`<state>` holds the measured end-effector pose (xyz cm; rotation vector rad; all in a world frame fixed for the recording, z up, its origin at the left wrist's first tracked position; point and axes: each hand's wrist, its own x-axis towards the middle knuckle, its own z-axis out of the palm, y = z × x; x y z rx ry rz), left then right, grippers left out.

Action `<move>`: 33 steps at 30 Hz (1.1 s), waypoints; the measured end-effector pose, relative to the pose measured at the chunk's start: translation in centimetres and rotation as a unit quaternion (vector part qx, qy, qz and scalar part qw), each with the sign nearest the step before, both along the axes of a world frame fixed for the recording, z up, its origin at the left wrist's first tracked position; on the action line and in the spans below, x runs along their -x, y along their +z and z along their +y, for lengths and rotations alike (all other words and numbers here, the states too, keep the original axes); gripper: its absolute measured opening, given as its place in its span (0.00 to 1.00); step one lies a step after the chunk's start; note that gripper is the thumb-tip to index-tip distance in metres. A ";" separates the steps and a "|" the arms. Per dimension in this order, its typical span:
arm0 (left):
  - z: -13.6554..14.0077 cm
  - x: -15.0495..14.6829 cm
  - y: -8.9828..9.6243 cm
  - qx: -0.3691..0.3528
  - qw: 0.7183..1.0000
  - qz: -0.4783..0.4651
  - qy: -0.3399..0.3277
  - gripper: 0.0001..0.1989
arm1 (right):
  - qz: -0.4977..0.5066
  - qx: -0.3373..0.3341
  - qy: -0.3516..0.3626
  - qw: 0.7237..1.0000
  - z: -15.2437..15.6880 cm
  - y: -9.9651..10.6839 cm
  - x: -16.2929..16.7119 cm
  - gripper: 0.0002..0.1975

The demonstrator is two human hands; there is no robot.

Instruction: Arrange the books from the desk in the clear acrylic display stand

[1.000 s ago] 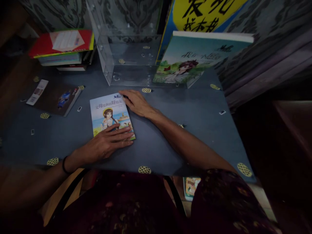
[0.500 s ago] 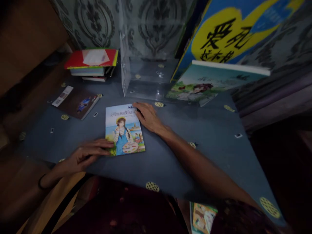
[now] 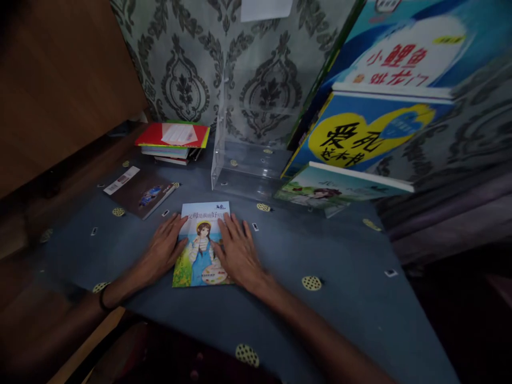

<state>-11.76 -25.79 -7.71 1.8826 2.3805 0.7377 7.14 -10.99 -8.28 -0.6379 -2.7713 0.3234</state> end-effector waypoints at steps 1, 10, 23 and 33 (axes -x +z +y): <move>0.0 0.0 0.0 -0.006 1.000 -0.008 0.002 0.25 | 0.004 -0.003 -0.016 1.000 0.6 -0.4 -0.4 0.28; 1.4 0.4 -0.9 -0.078 0.961 -0.261 0.044 0.34 | 0.025 0.000 -0.052 0.998 0.2 -0.8 -1.0 0.27; 5.8 -3.9 1.2 -0.119 0.761 -0.588 0.247 0.29 | 0.110 0.126 -0.078 0.983 0.7 -2.1 -1.9 0.30; 8.6 -4.3 2.3 -0.099 0.737 -0.634 0.211 0.30 | 0.207 0.305 -0.124 0.921 0.4 -0.5 -3.1 0.33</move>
